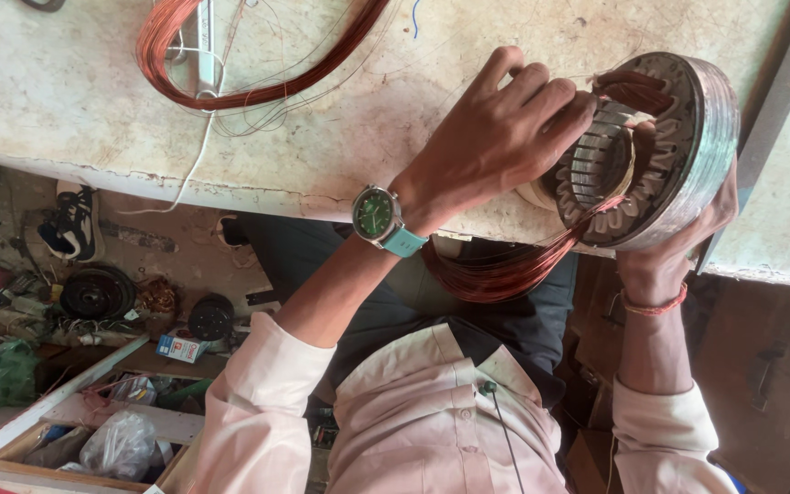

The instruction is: The person winds copper wire by hand into the slots of a motor stator. They repeatedly feed the wire through the slots, rotate the stator to access different sections, and adjust the wire placement to ensure it sits correctly within the winding pattern.

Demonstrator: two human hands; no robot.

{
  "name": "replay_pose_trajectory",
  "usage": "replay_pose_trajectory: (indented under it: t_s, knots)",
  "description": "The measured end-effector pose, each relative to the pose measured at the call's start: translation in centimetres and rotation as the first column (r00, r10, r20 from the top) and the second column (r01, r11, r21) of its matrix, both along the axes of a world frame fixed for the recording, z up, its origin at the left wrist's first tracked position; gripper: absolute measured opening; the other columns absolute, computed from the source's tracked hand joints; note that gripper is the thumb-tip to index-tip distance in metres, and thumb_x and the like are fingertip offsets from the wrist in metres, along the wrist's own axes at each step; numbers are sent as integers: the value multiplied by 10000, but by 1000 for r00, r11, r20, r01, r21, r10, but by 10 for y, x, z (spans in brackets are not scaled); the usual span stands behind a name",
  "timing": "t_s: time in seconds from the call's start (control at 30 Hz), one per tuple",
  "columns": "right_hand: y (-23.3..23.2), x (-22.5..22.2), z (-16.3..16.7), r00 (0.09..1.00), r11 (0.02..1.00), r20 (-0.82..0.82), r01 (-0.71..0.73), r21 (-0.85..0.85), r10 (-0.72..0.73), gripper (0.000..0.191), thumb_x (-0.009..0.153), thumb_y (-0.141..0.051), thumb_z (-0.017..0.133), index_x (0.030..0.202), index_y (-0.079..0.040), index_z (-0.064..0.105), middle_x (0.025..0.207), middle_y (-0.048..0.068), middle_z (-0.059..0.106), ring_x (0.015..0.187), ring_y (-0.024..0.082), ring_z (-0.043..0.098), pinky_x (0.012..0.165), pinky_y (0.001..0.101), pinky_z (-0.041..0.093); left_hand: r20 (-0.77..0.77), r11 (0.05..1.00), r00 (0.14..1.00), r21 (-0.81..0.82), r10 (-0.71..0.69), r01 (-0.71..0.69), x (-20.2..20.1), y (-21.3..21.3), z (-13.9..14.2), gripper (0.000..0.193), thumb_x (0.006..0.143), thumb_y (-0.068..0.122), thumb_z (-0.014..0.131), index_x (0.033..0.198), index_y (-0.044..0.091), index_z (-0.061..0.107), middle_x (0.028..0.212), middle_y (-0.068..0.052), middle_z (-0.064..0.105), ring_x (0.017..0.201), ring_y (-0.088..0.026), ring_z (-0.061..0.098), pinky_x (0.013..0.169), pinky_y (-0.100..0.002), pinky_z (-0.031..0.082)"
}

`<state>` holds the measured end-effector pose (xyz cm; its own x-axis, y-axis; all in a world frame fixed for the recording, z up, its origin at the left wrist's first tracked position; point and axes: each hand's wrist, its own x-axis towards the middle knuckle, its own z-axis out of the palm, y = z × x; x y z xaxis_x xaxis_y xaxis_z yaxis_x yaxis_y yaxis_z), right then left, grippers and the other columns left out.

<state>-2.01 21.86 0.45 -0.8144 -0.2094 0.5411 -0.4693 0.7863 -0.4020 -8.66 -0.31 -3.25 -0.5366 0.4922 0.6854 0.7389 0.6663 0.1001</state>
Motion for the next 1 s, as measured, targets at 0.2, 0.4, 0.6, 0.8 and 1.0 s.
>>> replay_pose_trajectory:
  t_s: [0.2,0.4,0.6,0.8,1.0]
  knots:
    - [1,-5,8,1000,999,25,-17,34,16,351,1041,-232,733,1231,41,621,1216,202,615,1146,377,612,964,461,488,53,999,999,35,-12,10,1,9,-3,180,992,182,773,1121,108,671,1089,-57,680,1024,-194,644,1001,-443,478]
    - [-5,-12,11,997,998,23,-68,5,68,326,1007,-189,706,1216,51,635,1202,199,633,1108,369,611,960,475,497,19,998,999,-37,42,-42,9,7,2,209,991,166,749,1142,47,665,1132,-116,682,1058,-218,652,1010,-448,476]
    - [-2,-13,9,993,990,73,-90,-108,98,370,1066,-247,726,1288,31,625,1222,168,626,1132,320,643,983,409,513,16,996,1000,85,14,-16,30,-20,19,370,1003,153,706,1357,106,609,1380,-81,655,1296,-219,623,1123,-452,437]
    - [-1,-10,12,994,995,64,-91,-33,93,371,1035,-233,703,1240,58,603,1232,204,618,1142,365,623,1010,454,504,547,856,761,516,-349,22,97,-16,58,540,1033,373,616,1390,-15,502,1222,-217,688,1071,-267,695,939,-373,598]
    - [-2,-13,13,995,996,37,-91,22,90,343,1040,-234,676,1234,41,611,1190,205,619,1103,386,610,954,470,496,792,823,330,563,-514,-70,114,-28,81,333,1057,308,539,1075,-16,614,634,-73,621,481,-154,578,474,-307,450]
